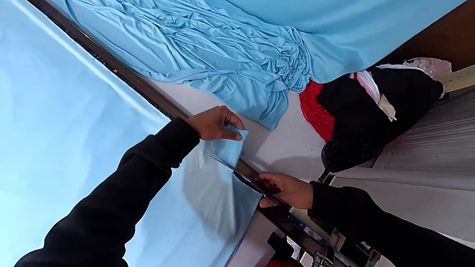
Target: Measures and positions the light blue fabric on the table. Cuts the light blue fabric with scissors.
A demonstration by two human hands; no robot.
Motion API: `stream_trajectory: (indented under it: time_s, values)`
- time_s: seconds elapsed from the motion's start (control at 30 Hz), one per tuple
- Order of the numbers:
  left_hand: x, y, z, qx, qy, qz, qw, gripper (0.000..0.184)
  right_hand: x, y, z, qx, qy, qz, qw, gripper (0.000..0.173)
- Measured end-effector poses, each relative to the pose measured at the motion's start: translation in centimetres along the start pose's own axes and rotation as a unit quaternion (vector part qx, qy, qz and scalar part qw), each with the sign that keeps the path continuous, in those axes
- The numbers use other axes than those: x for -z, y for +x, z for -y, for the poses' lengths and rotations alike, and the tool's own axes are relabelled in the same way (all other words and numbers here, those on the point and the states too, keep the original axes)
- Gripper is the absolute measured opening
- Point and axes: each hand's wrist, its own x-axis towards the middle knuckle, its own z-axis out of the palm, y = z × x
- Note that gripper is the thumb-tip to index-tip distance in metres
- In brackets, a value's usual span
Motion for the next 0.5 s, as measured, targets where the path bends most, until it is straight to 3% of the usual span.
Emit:
stream_trajectory:
  time_s: [0.27, 0.5]
  values:
    - [0.2, 0.2, 0.1, -0.022, -0.007, -0.012, 1.0, 0.009, -0.8, 0.1, -0.6, 0.025, 0.002, -0.044, 0.999, 0.069]
    - [0.5, 0.0, -0.7, -0.03, -0.026, -0.02, 0.999, 0.009, -1.3, 0.2, 0.5, 0.032, 0.012, -0.056, 0.998, 0.064]
